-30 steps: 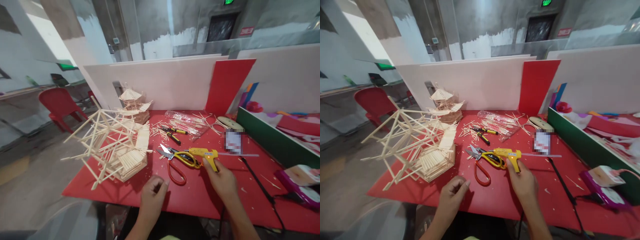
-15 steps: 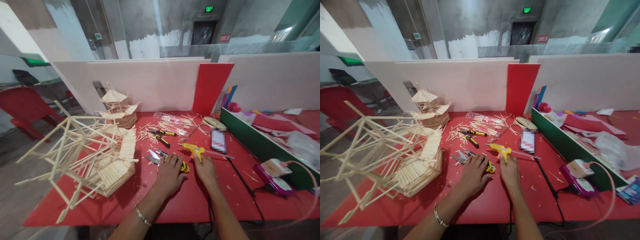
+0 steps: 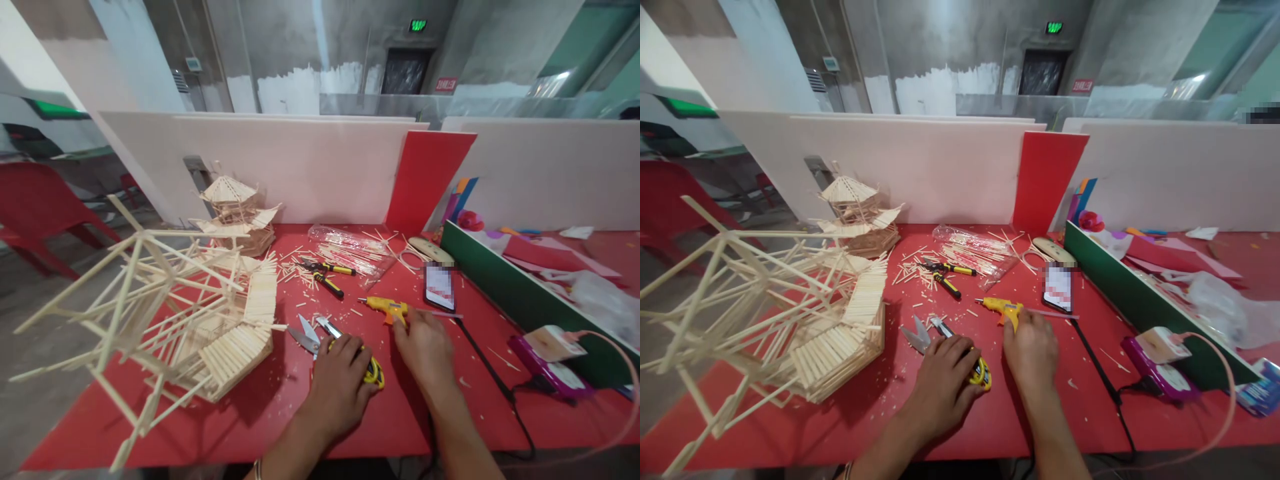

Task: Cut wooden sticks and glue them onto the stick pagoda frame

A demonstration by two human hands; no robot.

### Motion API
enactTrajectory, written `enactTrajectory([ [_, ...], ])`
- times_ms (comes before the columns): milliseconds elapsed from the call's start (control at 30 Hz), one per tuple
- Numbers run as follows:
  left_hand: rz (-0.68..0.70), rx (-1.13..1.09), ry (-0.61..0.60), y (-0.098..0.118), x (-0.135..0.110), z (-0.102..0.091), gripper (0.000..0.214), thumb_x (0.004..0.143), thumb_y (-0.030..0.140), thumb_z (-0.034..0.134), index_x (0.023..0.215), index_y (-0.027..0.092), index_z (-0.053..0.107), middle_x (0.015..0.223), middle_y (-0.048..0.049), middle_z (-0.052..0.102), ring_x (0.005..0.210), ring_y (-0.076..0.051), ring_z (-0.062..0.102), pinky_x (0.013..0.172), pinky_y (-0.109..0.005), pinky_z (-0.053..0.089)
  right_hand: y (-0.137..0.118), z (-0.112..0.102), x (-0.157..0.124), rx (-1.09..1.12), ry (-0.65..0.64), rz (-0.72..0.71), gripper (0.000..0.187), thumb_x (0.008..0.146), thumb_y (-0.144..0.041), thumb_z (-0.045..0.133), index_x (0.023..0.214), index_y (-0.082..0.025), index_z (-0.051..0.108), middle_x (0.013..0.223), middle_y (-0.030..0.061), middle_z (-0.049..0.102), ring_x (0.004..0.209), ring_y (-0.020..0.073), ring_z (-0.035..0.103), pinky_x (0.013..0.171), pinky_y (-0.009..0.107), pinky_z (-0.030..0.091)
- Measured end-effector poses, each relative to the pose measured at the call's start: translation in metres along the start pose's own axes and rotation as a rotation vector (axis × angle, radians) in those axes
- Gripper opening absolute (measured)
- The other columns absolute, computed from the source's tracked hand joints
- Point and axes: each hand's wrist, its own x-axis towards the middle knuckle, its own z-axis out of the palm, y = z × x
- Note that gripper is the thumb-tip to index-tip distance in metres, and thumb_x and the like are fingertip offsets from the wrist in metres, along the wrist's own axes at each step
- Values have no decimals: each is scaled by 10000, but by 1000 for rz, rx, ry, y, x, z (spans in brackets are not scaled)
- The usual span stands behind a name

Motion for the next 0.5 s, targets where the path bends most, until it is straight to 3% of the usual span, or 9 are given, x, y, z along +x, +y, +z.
enactTrajectory([
  [167,-57,-151,144,-9,11,0,427,773,384,723,1155,202,662,1188,-137,663,1112,-310,577,978,-507,413,-46,-16,44,41,-133,-349,282,964,-354,464,1151,-241,642,1121,64,665,1035,191,611,898,292,448],
  [333,-271,-396,383,-25,41,-9,230,824,237,627,1031,197,718,1125,-118,692,1049,-269,630,932,-442,482,-94,2,118,-37,-276,-416,316,941,-377,570,1187,-178,585,1198,75,606,1014,198,615,872,415,528],
  [500,-394,-517,514,-43,56,-15,198,841,221,576,978,178,714,1069,-110,691,945,-229,665,802,-372,547,-109,18,152,-106,-381,-450,333,938,-364,577,1217,-184,569,1231,83,588,1038,205,609,877,417,529],
])
